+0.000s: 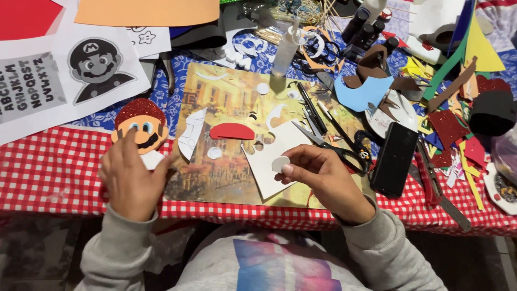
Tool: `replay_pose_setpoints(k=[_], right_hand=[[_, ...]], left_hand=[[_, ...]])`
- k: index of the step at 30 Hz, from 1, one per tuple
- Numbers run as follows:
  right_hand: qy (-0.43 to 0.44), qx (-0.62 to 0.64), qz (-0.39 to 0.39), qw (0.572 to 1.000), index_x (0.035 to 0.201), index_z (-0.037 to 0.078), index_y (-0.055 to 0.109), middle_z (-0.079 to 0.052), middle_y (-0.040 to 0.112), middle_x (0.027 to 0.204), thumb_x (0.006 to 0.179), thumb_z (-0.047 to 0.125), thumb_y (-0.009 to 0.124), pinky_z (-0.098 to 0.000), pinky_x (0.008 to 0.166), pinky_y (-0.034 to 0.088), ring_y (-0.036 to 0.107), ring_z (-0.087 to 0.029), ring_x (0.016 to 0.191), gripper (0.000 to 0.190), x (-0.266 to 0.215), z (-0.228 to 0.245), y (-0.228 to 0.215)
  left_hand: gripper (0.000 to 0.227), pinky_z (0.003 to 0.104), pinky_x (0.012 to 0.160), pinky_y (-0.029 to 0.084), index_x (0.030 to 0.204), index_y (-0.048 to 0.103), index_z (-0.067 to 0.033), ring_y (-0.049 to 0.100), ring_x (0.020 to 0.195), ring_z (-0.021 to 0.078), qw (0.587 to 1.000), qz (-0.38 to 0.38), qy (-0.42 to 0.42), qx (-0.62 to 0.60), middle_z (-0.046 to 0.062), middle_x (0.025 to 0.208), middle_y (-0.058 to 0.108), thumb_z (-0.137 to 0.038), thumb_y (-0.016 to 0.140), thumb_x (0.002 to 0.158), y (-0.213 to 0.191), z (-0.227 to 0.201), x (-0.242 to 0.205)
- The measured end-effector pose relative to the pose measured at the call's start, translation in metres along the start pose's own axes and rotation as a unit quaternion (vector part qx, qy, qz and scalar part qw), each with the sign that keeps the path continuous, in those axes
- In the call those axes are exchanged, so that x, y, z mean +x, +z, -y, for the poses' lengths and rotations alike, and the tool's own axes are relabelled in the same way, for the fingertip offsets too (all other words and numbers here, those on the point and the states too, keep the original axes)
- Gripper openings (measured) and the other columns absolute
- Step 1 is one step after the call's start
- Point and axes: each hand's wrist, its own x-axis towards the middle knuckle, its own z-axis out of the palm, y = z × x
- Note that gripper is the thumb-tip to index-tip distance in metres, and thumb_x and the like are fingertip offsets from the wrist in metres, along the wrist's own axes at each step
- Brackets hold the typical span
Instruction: Creating a Super Mario figure using foam sheets, scissors, and glue.
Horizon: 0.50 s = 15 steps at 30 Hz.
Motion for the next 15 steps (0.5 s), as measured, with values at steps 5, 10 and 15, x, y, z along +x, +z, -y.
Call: replay_pose_setpoints(k=[5,10,15], right_hand=[[0.019,0.067,-0.008,0.998,0.113,-0.006,0.071,-0.012,0.076,0.100,0.096,0.015,0.069,-0.0329,0.083,0.059,0.074,-0.018,0.091,0.027,0.007,-0.015,-0.004],[0.022,0.110,-0.028,0.993,0.116,-0.006,0.070,-0.012,0.075,0.100,0.097,0.011,0.068,-0.0323,0.080,0.058,0.073,-0.019,0.088,0.026,0.013,-0.030,-0.009],[0.021,0.106,-0.042,0.993,0.116,-0.006,0.071,-0.011,0.075,0.100,0.097,0.012,0.068,-0.0326,0.081,0.058,0.072,-0.018,0.087,0.026,0.012,-0.034,-0.015]], left_hand=[[0.101,0.060,0.106,0.026,0.147,0.046,0.0067,0.041,0.131,0.0455,0.992,0.013,-0.047,0.114,0.032,0.145,0.050,-0.047,0.090,0.074,-0.006,0.025,-0.015],[0.117,0.055,0.108,0.023,0.154,0.039,0.0047,0.050,0.125,0.0387,0.995,0.047,-0.054,0.065,0.025,0.131,0.059,-0.047,0.092,0.063,-0.023,0.028,-0.009],[0.101,0.052,0.105,0.031,0.153,0.042,0.0017,0.064,0.115,0.0332,0.996,0.051,-0.058,0.047,0.019,0.122,0.071,-0.034,0.090,0.071,-0.035,0.042,-0.008]])
